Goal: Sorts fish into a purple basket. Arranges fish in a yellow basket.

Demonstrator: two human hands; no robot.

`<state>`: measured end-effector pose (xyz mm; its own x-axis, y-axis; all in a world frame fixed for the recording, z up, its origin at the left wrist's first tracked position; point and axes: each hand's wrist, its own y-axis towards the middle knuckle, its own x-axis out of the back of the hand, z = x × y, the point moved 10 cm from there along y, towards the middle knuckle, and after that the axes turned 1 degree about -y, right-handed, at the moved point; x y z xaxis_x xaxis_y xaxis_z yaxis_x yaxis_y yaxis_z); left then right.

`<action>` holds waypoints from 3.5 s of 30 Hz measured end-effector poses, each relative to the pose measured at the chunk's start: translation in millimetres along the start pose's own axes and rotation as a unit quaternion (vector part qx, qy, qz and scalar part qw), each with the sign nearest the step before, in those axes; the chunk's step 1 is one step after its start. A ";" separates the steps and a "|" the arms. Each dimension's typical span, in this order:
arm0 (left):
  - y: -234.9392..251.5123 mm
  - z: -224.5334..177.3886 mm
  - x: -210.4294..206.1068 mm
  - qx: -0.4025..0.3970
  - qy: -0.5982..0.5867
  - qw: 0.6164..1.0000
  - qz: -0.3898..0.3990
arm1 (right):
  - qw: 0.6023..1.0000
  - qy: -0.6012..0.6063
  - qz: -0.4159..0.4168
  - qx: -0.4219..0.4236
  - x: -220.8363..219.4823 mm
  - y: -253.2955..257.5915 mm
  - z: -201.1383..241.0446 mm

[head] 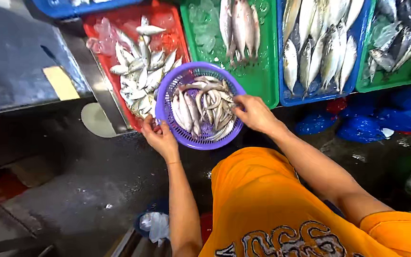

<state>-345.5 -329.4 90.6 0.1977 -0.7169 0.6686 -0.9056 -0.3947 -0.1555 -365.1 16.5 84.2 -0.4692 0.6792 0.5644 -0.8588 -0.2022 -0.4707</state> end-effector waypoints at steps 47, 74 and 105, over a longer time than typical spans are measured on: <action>-4.8 64.0 -45.4 0.019 -0.257 0.966 -0.003 | 0.876 0.406 -0.258 0.043 29.6 -1.9 -8.3; -55.6 66.6 -40.2 0.071 -0.236 0.963 -0.112 | 0.959 -0.196 0.049 -0.201 -92.7 44.2 33.5; -53.5 71.4 -39.8 0.066 -0.245 0.960 -0.120 | 0.957 -0.153 0.067 -0.237 -119.7 78.7 12.8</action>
<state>-278.1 -320.8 20.4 0.5767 -0.7678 0.2791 -0.7632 -0.6282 -0.1513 -379.1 -89.7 -11.8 -0.6693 0.4157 0.6158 -0.6310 0.1196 -0.7665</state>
